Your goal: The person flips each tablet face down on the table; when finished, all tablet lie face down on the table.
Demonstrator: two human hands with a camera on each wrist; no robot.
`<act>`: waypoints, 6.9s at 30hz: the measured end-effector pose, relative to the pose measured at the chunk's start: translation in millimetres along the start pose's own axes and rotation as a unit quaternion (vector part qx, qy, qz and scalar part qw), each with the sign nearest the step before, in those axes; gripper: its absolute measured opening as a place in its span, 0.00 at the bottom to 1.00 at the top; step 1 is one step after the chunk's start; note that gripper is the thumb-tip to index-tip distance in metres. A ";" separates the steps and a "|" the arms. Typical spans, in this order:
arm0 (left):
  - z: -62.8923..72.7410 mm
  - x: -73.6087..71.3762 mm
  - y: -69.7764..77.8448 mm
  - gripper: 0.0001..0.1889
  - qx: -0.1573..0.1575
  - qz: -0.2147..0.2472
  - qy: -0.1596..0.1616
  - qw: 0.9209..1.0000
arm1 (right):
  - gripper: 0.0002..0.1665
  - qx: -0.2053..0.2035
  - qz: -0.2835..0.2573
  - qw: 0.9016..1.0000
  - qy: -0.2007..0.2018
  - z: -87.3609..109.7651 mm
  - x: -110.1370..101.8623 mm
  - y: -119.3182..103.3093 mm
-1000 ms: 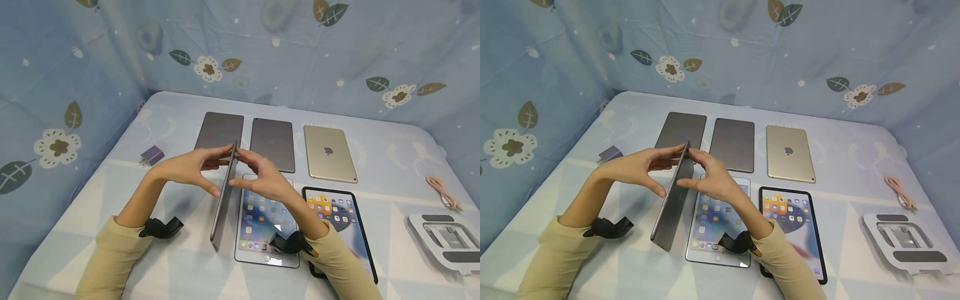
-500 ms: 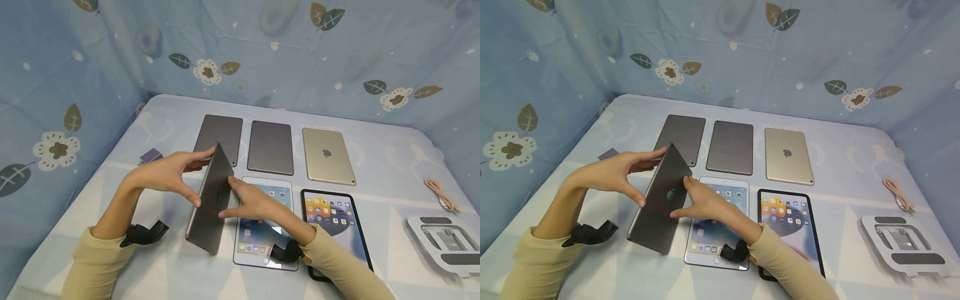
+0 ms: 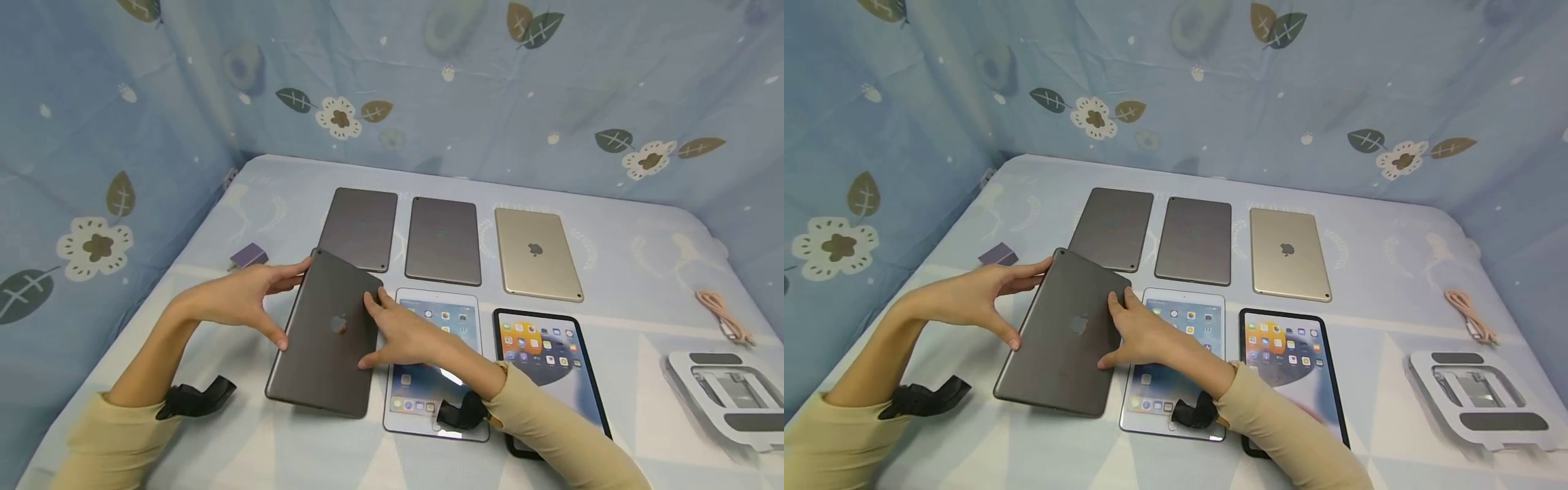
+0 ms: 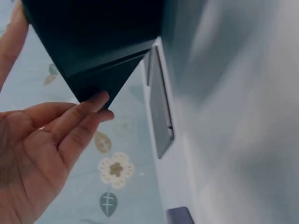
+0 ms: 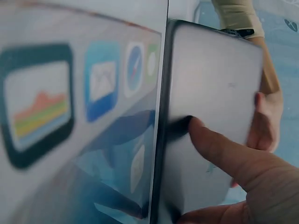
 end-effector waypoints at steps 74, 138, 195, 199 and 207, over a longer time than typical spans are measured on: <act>-121.1 95.1 65.5 0.31 -0.082 -0.219 -0.025 0.972 | 0.55 0.120 0.044 0.983 0.130 59.4 -40.5 104.7; -131.6 108.8 86.1 0.68 0.089 -0.018 0.007 0.996 | 0.27 -0.044 -0.283 0.936 0.203 94.8 -80.1 76.7; -126.7 95.0 76.1 0.67 -0.076 -0.149 -0.087 0.982 | 0.59 0.130 0.025 0.991 0.031 74.9 -38.6 93.6; -132.9 98.5 77.8 0.64 -0.075 -0.149 -0.074 0.983 | 0.59 0.138 0.034 0.989 0.039 79.8 -38.4 95.4; -142.7 102.6 90.5 0.45 -0.028 -0.165 -0.042 0.985 | 0.56 0.148 0.044 0.987 0.046 87.0 -40.6 100.7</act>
Point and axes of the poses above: each hand's wrist, its own z-axis away from the middle knuckle, its own x-axis out of the palm, y = z × x, the point moved 2 cm from there along -z, towards the middle knuckle, and after that the axes turned 4 degrees about x, right-handed, at the moved point
